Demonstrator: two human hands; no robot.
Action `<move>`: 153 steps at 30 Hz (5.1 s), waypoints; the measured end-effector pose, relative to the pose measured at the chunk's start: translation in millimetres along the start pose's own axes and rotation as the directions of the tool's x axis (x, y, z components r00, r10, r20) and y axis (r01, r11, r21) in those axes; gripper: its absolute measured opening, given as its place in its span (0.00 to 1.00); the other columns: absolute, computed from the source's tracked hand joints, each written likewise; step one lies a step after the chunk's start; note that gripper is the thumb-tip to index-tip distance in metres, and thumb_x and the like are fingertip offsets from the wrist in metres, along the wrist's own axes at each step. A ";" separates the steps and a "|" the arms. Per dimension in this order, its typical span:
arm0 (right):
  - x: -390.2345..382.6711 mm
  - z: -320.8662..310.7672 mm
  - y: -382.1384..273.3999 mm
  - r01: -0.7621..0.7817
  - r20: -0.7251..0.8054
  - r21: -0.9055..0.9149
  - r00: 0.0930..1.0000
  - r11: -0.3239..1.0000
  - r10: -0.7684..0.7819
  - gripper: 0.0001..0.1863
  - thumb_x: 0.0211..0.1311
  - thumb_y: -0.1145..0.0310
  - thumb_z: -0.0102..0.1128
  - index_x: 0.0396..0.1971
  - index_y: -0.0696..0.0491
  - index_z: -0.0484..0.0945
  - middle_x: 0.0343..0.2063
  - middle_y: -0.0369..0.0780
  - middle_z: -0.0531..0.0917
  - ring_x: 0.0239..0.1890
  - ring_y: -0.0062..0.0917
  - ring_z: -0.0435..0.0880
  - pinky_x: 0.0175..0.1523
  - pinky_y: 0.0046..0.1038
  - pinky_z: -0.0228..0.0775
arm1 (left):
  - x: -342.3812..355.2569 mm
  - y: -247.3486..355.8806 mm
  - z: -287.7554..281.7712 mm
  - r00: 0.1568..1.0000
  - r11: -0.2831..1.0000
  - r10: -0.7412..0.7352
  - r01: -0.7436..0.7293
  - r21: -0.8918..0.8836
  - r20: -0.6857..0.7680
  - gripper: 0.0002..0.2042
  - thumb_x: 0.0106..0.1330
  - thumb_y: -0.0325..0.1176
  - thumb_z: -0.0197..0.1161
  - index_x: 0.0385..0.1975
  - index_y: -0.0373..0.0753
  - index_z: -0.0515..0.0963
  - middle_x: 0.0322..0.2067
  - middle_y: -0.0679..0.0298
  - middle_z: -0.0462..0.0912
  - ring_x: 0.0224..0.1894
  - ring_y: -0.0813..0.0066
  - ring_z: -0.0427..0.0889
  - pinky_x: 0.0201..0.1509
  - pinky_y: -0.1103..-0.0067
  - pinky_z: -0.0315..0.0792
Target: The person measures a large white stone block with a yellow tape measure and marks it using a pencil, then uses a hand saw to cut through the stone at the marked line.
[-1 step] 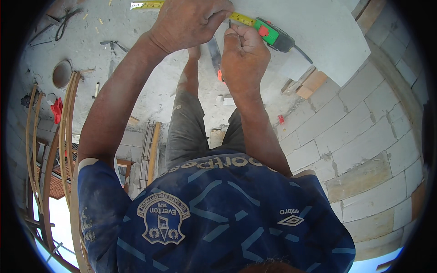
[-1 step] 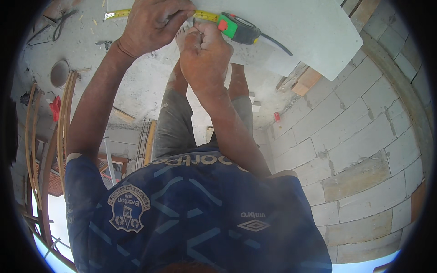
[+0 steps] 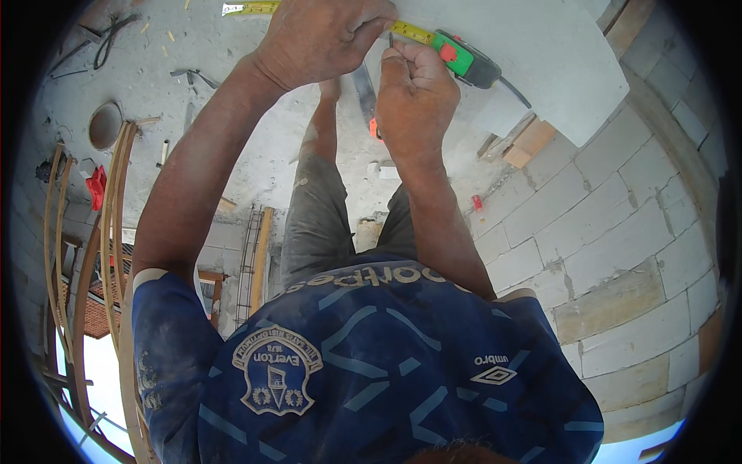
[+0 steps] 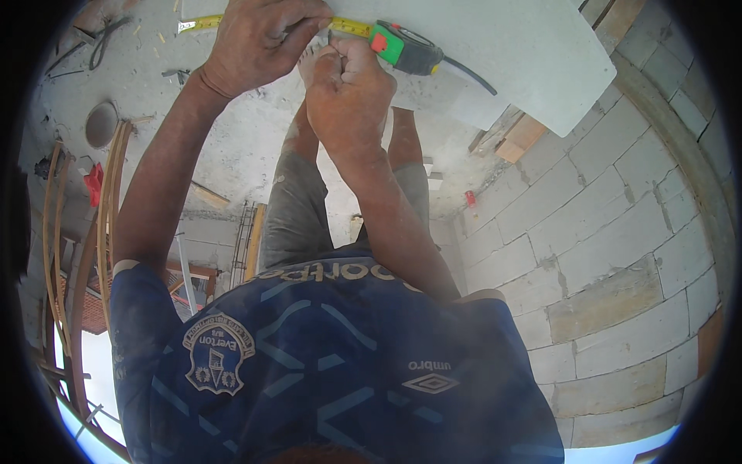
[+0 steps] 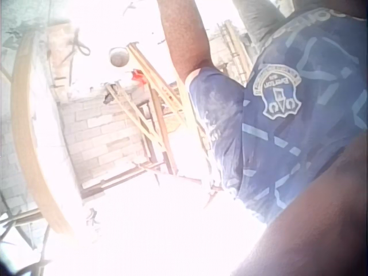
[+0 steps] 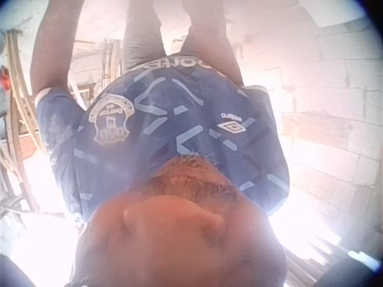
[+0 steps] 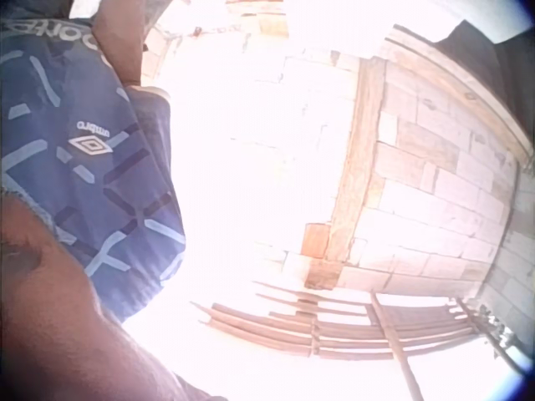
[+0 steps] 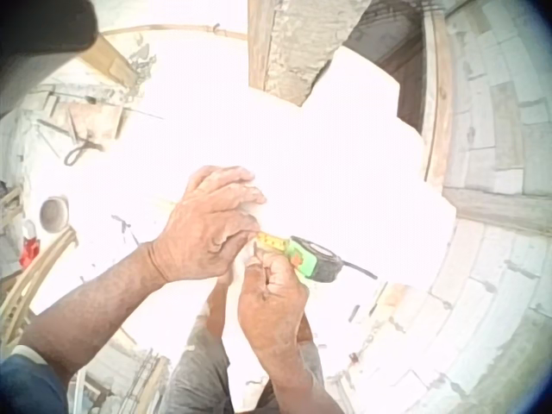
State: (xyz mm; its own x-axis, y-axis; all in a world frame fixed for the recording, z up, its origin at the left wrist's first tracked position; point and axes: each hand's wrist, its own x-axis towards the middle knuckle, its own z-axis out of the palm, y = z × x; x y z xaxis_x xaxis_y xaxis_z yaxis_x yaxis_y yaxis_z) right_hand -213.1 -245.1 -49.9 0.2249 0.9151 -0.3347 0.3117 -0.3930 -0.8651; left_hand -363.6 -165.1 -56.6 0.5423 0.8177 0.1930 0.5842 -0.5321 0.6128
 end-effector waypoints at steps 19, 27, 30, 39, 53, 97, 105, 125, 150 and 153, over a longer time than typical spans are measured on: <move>-17.8 -14.2 20.2 0.191 0.062 -0.193 0.981 0.963 -0.182 0.11 0.72 0.71 0.60 0.46 0.63 0.81 0.29 0.42 0.86 0.27 0.19 0.82 0.34 0.24 0.75 | -3.7 -5.0 9.8 0.993 0.999 0.030 -0.032 -0.018 -0.114 0.01 0.57 0.29 0.67 0.28 0.43 0.83 0.49 0.58 0.82 0.61 0.53 0.75 0.66 0.56 0.65; -11.3 -11.5 18.1 0.249 0.105 -0.207 0.967 0.946 -0.232 0.09 0.69 0.73 0.58 0.44 0.62 0.79 0.35 0.53 0.87 0.36 0.46 0.90 0.40 0.37 0.83 | -1.3 0.3 3.4 0.998 1.000 0.006 -0.006 -0.007 -0.057 0.02 0.57 0.30 0.67 0.28 0.43 0.84 0.49 0.58 0.82 0.61 0.53 0.75 0.66 0.55 0.65; -9.7 -11.9 17.0 0.295 0.086 -0.184 0.955 0.938 -0.284 0.09 0.69 0.73 0.58 0.44 0.62 0.79 0.35 0.52 0.87 0.35 0.46 0.90 0.39 0.37 0.83 | -2.1 -1.4 4.6 0.998 1.000 0.006 -0.007 -0.017 -0.059 0.02 0.57 0.30 0.66 0.28 0.43 0.84 0.49 0.58 0.82 0.62 0.53 0.75 0.66 0.55 0.65; -4.7 -5.2 15.5 0.271 0.095 -0.218 0.962 0.938 -0.256 0.09 0.69 0.73 0.58 0.45 0.60 0.78 0.35 0.51 0.87 0.34 0.47 0.89 0.38 0.38 0.82 | -5.2 -5.3 9.3 0.995 0.999 0.022 -0.026 -0.041 -0.101 0.02 0.58 0.31 0.66 0.29 0.44 0.84 0.49 0.59 0.82 0.63 0.53 0.74 0.67 0.54 0.64; 0.5 -6.4 7.2 -0.074 0.090 -0.125 0.992 0.989 0.085 0.10 0.67 0.72 0.61 0.39 0.64 0.83 0.28 0.41 0.88 0.29 0.19 0.83 0.37 0.25 0.75 | -0.8 -1.6 3.3 0.999 1.000 0.001 -0.001 0.005 -0.039 0.02 0.57 0.30 0.66 0.29 0.43 0.84 0.49 0.59 0.82 0.63 0.54 0.74 0.67 0.55 0.63; 75.8 -122.3 1.4 0.668 0.553 -0.368 0.716 0.646 -0.426 0.24 0.59 0.68 0.73 0.52 0.56 0.73 0.44 0.46 0.84 0.40 0.41 0.86 0.43 0.36 0.80 | 2.6 2.3 -41.6 1.000 0.968 0.011 -0.006 0.252 -0.019 0.06 0.60 0.31 0.72 0.35 0.42 0.83 0.42 0.64 0.85 0.51 0.60 0.80 0.57 0.63 0.72; 109.4 -137.6 -47.4 0.671 0.496 -0.325 0.721 0.666 -0.484 0.22 0.54 0.69 0.72 0.48 0.54 0.75 0.38 0.44 0.85 0.38 0.40 0.86 0.43 0.37 0.79 | 28.9 -13.9 -74.9 0.992 0.978 -0.092 0.073 0.195 0.089 0.07 0.64 0.29 0.69 0.38 0.39 0.79 0.33 0.61 0.84 0.38 0.61 0.83 0.45 0.66 0.77; 234.6 -124.1 -92.6 0.513 0.498 -0.488 0.828 0.707 -0.257 0.22 0.60 0.60 0.69 0.50 0.54 0.76 0.35 0.48 0.85 0.38 0.42 0.86 0.47 0.40 0.76 | 101.9 -139.4 -120.2 0.771 0.766 -0.628 0.636 -0.093 0.101 0.12 0.71 0.39 0.67 0.48 0.42 0.87 0.39 0.67 0.86 0.40 0.78 0.79 0.49 0.77 0.75; 248.4 -133.4 -79.1 0.571 0.497 -0.540 0.809 0.619 -0.313 0.23 0.60 0.60 0.70 0.52 0.53 0.76 0.43 0.47 0.85 0.45 0.42 0.86 0.52 0.40 0.77 | 91.5 -151.8 -106.7 0.669 0.654 -0.743 0.724 -0.217 -0.010 0.14 0.62 0.37 0.71 0.45 0.38 0.90 0.30 0.65 0.88 0.28 0.79 0.77 0.35 0.80 0.73; 246.1 -129.9 -76.8 0.579 0.506 -0.553 0.804 0.599 -0.311 0.23 0.60 0.60 0.70 0.52 0.53 0.76 0.42 0.48 0.85 0.45 0.43 0.86 0.51 0.40 0.77 | 92.7 -151.7 -107.8 0.674 0.639 -0.739 0.702 -0.315 0.003 0.13 0.62 0.35 0.70 0.43 0.36 0.89 0.30 0.66 0.88 0.27 0.80 0.77 0.36 0.81 0.73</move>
State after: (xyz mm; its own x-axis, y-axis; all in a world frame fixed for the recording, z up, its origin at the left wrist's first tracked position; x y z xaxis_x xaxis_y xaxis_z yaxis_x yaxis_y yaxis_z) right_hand -61.8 -1.5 -17.3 -0.3833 0.9040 -0.1895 0.8274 0.2449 -0.5054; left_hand -467.0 15.1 -49.1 -0.0643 0.9437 -0.3246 0.5641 0.3027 0.7682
